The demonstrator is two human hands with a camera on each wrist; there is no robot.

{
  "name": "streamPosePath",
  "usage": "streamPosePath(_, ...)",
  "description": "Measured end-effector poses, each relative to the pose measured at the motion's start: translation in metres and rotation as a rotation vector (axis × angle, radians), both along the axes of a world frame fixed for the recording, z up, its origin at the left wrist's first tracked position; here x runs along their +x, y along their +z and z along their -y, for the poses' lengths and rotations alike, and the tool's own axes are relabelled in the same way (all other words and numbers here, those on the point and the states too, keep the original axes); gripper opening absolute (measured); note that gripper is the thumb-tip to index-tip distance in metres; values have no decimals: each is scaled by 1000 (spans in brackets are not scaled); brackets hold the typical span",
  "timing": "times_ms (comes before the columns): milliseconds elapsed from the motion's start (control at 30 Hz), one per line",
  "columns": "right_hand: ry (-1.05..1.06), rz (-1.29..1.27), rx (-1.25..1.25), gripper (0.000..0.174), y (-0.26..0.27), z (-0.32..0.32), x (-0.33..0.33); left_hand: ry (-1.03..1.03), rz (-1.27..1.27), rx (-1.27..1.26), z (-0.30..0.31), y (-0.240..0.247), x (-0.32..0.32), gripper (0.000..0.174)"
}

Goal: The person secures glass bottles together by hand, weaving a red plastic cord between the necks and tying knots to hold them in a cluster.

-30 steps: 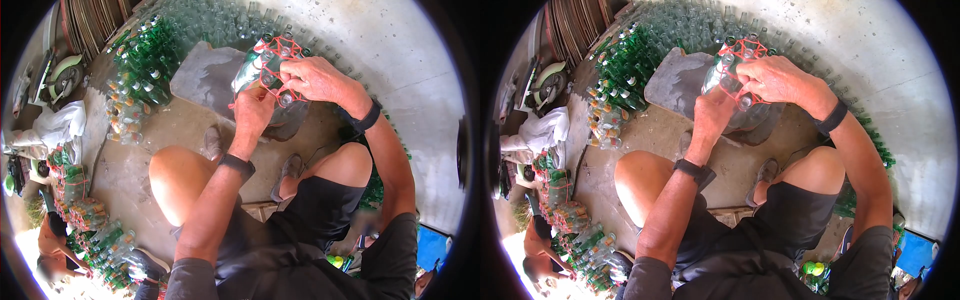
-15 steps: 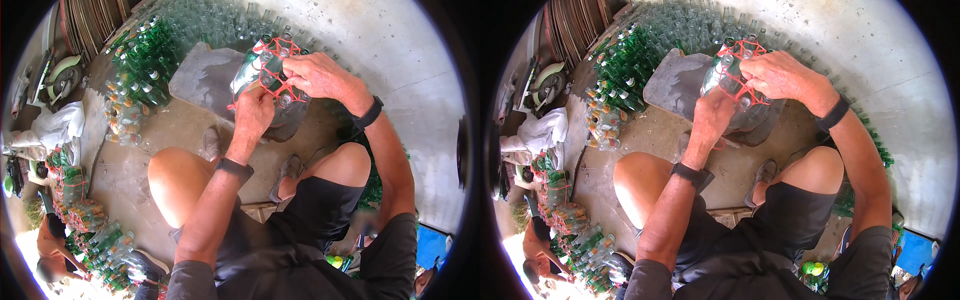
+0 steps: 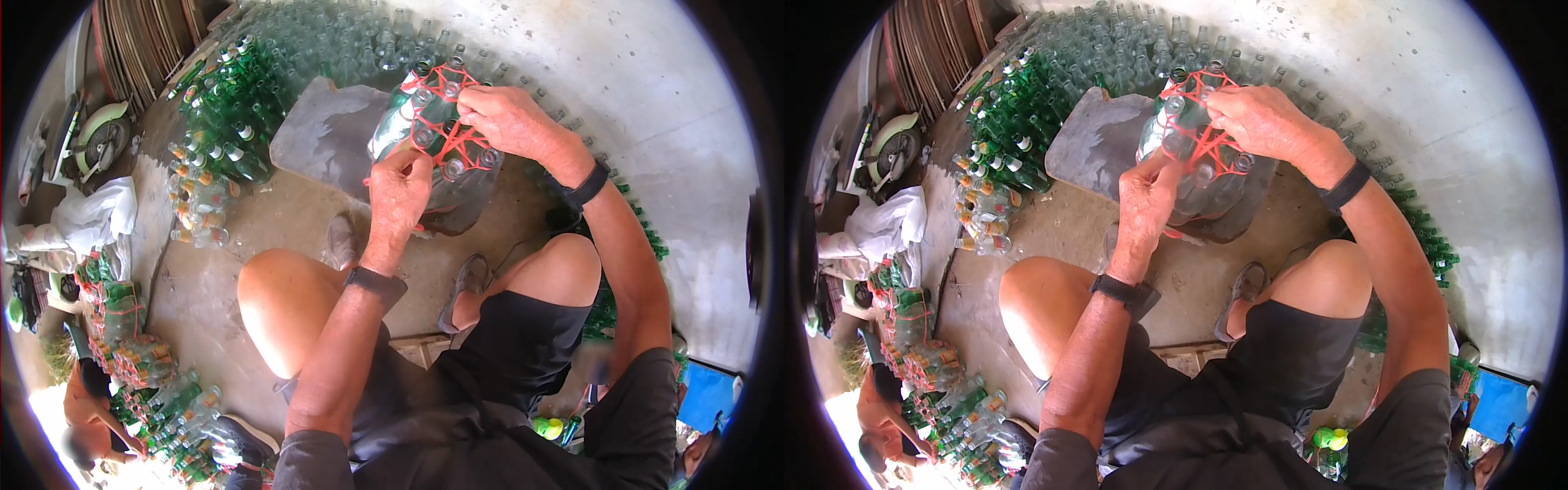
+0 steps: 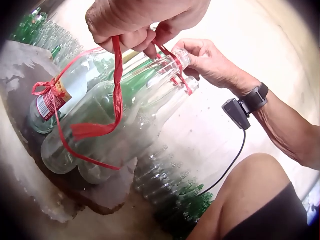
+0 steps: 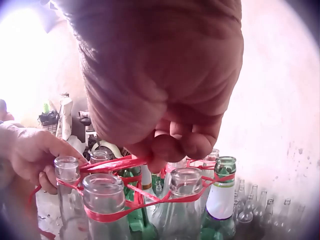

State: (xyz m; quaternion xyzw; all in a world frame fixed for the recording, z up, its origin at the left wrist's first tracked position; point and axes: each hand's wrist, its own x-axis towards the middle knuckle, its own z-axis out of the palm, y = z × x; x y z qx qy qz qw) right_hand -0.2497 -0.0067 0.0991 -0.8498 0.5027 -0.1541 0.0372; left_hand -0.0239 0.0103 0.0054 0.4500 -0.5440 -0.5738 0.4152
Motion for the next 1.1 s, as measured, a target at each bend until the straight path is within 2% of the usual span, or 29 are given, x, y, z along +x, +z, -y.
streamPosePath(167,4,93,-89,12,-17,11,0,45,-88,102,-6,6,-1,25)
streamPosePath(267,-26,163,-3,14,-19,16,-2,50,-97,121,-6,10,-1,25)
streamPosePath(333,-129,228,214,17,-12,18,1,36,-110,119,-6,8,-3,26)
streamPosePath(433,-174,249,287,18,-14,22,3,36,-67,62,-5,5,-5,28)
streamPosePath(467,-175,248,285,18,-15,24,1,34,-62,82,-5,5,-6,30)
streamPosePath(533,-44,207,166,15,-19,28,-2,36,-57,103,-4,6,-9,31)
streamPosePath(633,-40,298,218,10,-22,33,-2,51,-106,89,-6,11,-12,32)
streamPosePath(767,-43,231,258,8,-24,38,-2,48,-23,122,-3,11,-10,35)
streamPosePath(833,-86,110,332,10,-16,35,-1,48,36,127,-1,10,-8,36)
streamPosePath(967,-96,115,368,17,-8,32,5,58,57,152,-5,19,-3,37)
streamPosePath(1033,-190,139,528,22,-3,31,9,64,49,194,-8,18,0,37)
streamPosePath(1100,-177,160,564,21,-3,34,8,68,71,45,-9,9,2,36)
